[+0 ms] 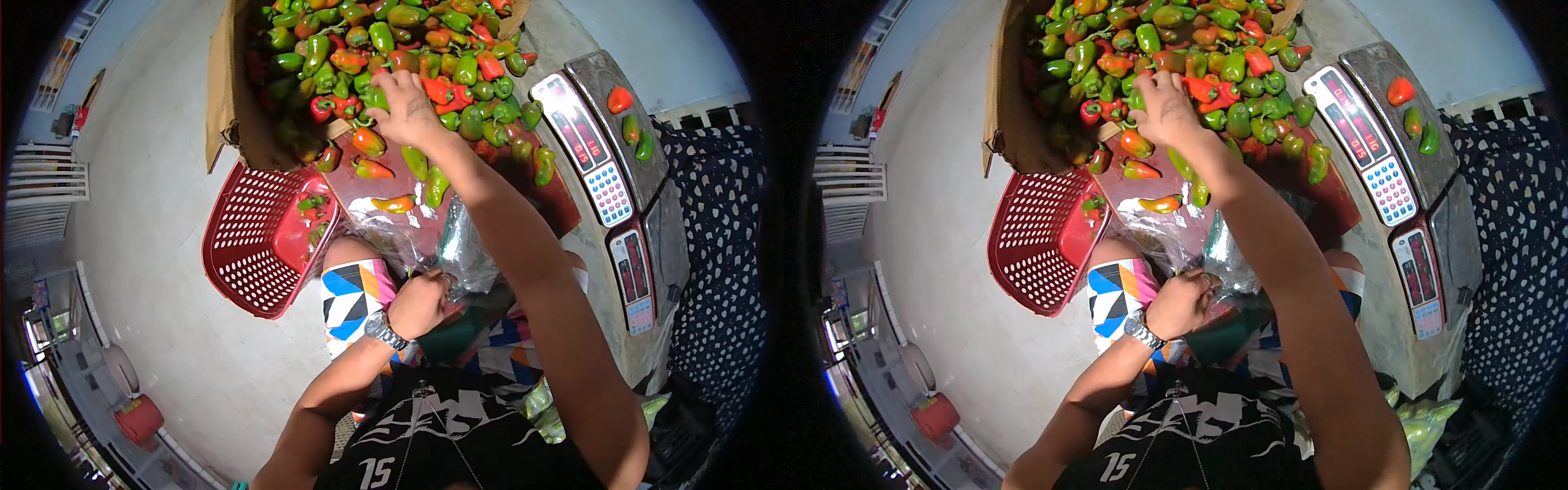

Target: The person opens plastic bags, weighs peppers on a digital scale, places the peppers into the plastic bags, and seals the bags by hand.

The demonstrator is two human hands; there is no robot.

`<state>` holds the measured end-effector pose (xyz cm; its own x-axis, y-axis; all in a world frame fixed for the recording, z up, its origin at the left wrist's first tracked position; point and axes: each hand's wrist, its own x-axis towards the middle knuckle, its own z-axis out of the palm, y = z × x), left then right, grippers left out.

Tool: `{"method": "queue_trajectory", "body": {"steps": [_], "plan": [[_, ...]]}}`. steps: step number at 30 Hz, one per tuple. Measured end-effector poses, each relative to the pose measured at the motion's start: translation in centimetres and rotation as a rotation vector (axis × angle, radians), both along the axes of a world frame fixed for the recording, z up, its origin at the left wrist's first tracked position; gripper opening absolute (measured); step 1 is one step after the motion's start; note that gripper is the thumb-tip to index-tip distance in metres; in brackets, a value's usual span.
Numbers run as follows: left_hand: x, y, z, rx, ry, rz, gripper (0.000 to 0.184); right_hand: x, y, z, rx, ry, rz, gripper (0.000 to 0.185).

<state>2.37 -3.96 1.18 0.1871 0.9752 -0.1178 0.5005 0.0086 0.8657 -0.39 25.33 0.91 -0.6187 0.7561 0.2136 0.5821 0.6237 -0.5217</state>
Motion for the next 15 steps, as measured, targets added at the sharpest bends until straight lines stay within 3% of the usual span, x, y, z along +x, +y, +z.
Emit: {"method": "queue_trajectory", "body": {"steps": [4,7,15], "plan": [[0.3,0.1,0.0,0.066,-0.011,0.021,0.025,2.8,1.1,0.8,-1.135,0.834,0.061,0.035],[0.5,0.3,0.0,0.052,-0.006,-0.006,0.024,6.6,0.0,2.3,-1.573,1.216,0.409,0.044],[0.9,0.5,0.3,-0.016,0.032,-0.026,0.025,12.7,-2.4,4.7,-1.577,1.150,0.268,0.050]]}}
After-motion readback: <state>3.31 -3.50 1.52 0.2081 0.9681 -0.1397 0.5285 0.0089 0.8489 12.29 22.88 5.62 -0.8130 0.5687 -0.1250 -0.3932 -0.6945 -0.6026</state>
